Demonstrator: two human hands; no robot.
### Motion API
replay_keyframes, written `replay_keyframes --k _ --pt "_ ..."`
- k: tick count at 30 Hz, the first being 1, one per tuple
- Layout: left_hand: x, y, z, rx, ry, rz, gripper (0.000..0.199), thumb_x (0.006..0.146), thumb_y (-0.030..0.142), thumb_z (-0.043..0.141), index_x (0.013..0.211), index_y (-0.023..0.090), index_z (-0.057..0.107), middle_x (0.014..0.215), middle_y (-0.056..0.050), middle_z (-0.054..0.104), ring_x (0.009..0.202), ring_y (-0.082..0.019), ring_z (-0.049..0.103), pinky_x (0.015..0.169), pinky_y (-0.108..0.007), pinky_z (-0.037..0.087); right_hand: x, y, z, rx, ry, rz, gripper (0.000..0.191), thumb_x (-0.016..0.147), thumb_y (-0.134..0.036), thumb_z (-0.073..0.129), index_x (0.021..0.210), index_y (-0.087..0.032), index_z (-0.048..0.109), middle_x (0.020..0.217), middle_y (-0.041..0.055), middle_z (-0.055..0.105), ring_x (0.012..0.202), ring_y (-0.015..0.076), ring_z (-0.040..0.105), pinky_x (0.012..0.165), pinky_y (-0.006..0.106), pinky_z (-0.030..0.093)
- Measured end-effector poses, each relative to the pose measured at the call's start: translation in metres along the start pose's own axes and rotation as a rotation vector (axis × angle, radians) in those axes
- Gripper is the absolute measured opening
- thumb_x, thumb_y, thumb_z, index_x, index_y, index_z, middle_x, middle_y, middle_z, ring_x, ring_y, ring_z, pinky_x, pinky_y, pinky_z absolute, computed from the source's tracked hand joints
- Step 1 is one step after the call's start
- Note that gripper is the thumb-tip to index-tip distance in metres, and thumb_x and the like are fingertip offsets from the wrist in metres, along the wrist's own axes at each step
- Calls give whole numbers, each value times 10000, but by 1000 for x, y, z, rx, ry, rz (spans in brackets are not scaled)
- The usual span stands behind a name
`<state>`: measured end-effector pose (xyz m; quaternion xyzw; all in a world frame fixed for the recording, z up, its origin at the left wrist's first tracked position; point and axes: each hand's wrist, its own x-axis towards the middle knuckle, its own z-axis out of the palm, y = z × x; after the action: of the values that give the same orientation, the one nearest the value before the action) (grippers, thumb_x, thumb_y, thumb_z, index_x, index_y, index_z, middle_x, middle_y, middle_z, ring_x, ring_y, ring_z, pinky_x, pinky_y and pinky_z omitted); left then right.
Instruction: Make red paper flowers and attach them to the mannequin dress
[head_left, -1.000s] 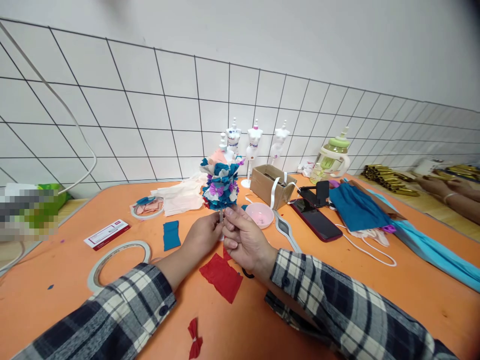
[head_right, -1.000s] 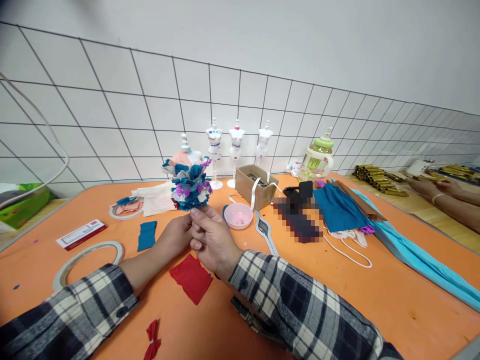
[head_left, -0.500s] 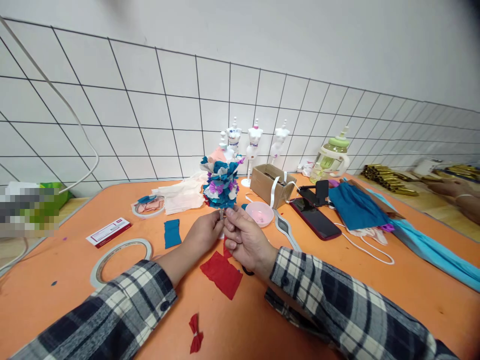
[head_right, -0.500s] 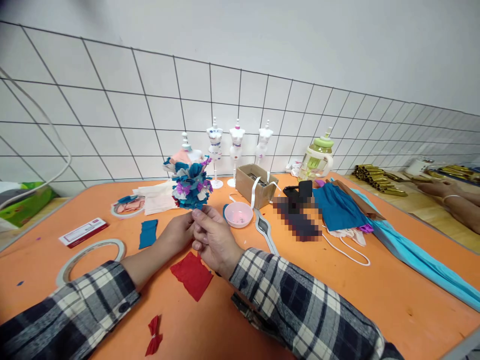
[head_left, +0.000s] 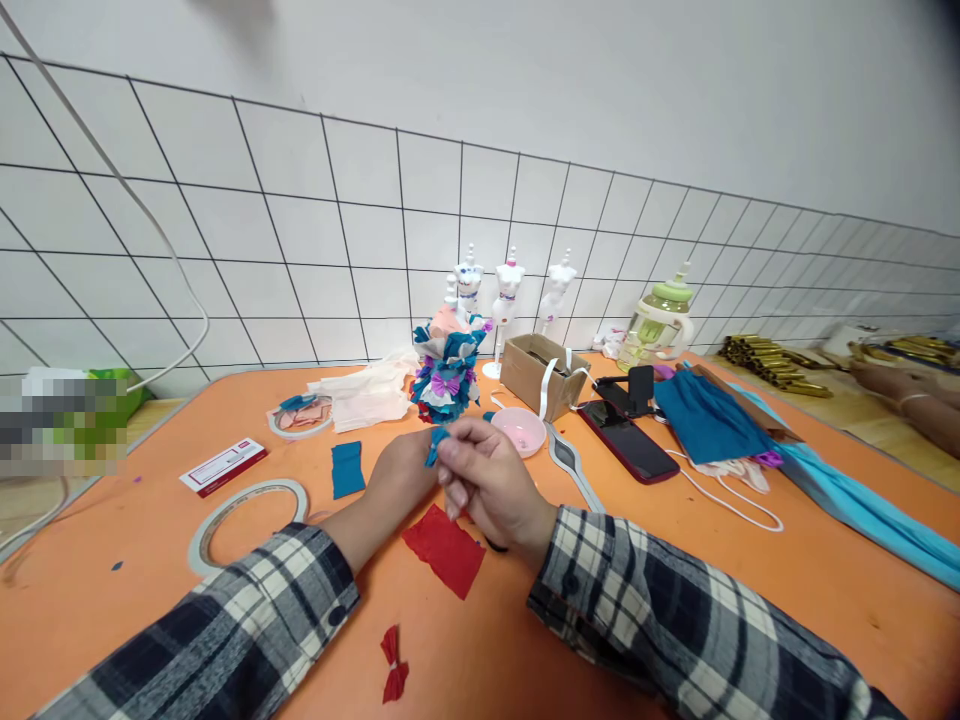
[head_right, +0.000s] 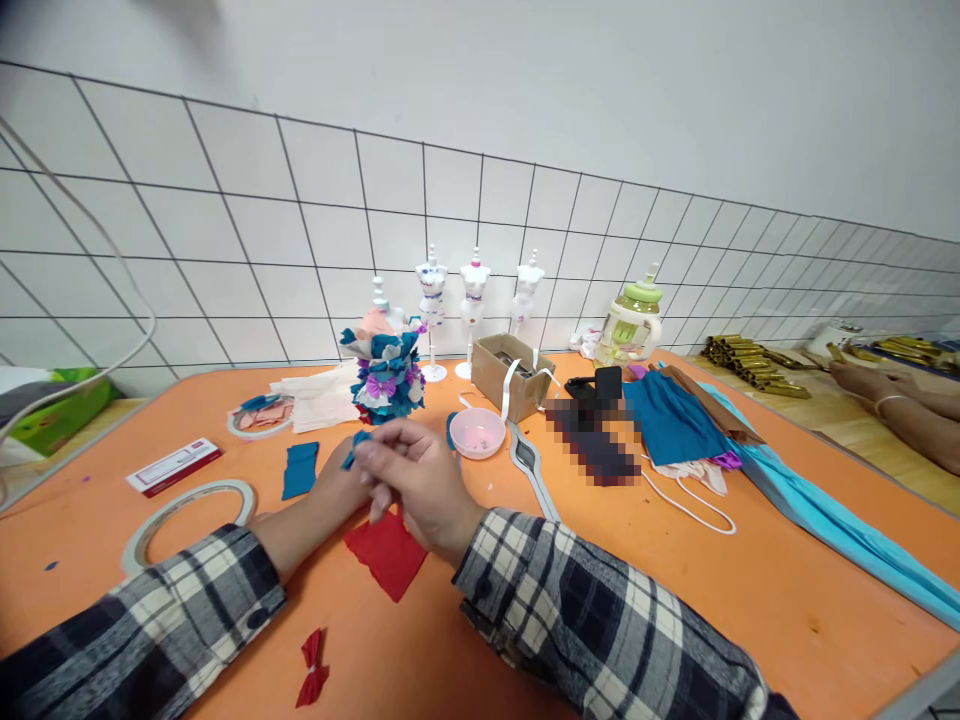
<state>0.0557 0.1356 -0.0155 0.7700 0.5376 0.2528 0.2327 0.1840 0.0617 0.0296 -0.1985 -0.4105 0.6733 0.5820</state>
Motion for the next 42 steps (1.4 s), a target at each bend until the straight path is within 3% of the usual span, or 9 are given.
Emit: replay_keyframes --k 3,6,11,21,30,34,42 --pt "0 7 -2 106 -28 18 202 954 340 543 975 201 688 980 -81 715 903 -239 674 736 -321 506 8 -4 -4 14 127 -96 316 690 -391 801 832 -198 596 575 -72 616 326 37 406 316 153 414" --pt "1 10 -2 178 -20 43 229 914 328 502 815 216 676 767 -60 717 788 -244 679 594 -277 369 11 -5 -7 6 146 -98 309 699 -402 779 848 -186 616 585 -59 621 335 44 433 325 163 417" --pt "2 7 0 239 -5 79 194 861 320 513 810 227 676 771 -67 727 768 -256 676 556 -286 297 11 -2 -11 -38 157 -74 381 701 -500 775 825 -183 604 637 -36 635 381 62 519 359 173 456" --pt "1 5 -1 257 -10 92 216 861 332 494 805 228 675 769 -69 721 731 -254 662 564 -285 321 10 -4 -12 110 39 52 350 708 -406 737 860 -216 485 688 -50 652 432 99 584 350 182 468" --pt "-1 11 -3 225 -25 84 289 903 344 432 732 225 632 720 -50 703 685 -219 642 554 -278 296 14 -1 -9 -150 266 -121 389 671 -471 811 792 -167 601 576 -60 624 349 50 512 326 140 391" --pt "-3 15 -5 216 -32 73 274 901 361 436 787 229 647 731 -46 705 686 -220 636 553 -277 295 17 -2 -8 -116 346 -153 428 619 -462 846 803 -163 600 569 -59 635 352 55 514 338 152 418" --pt "-3 14 -5 174 -33 100 218 830 345 516 912 244 691 815 -60 723 729 -250 634 598 -295 331 15 0 -10 -54 306 -78 385 628 -465 837 751 -153 647 647 -21 675 403 63 559 392 169 475"
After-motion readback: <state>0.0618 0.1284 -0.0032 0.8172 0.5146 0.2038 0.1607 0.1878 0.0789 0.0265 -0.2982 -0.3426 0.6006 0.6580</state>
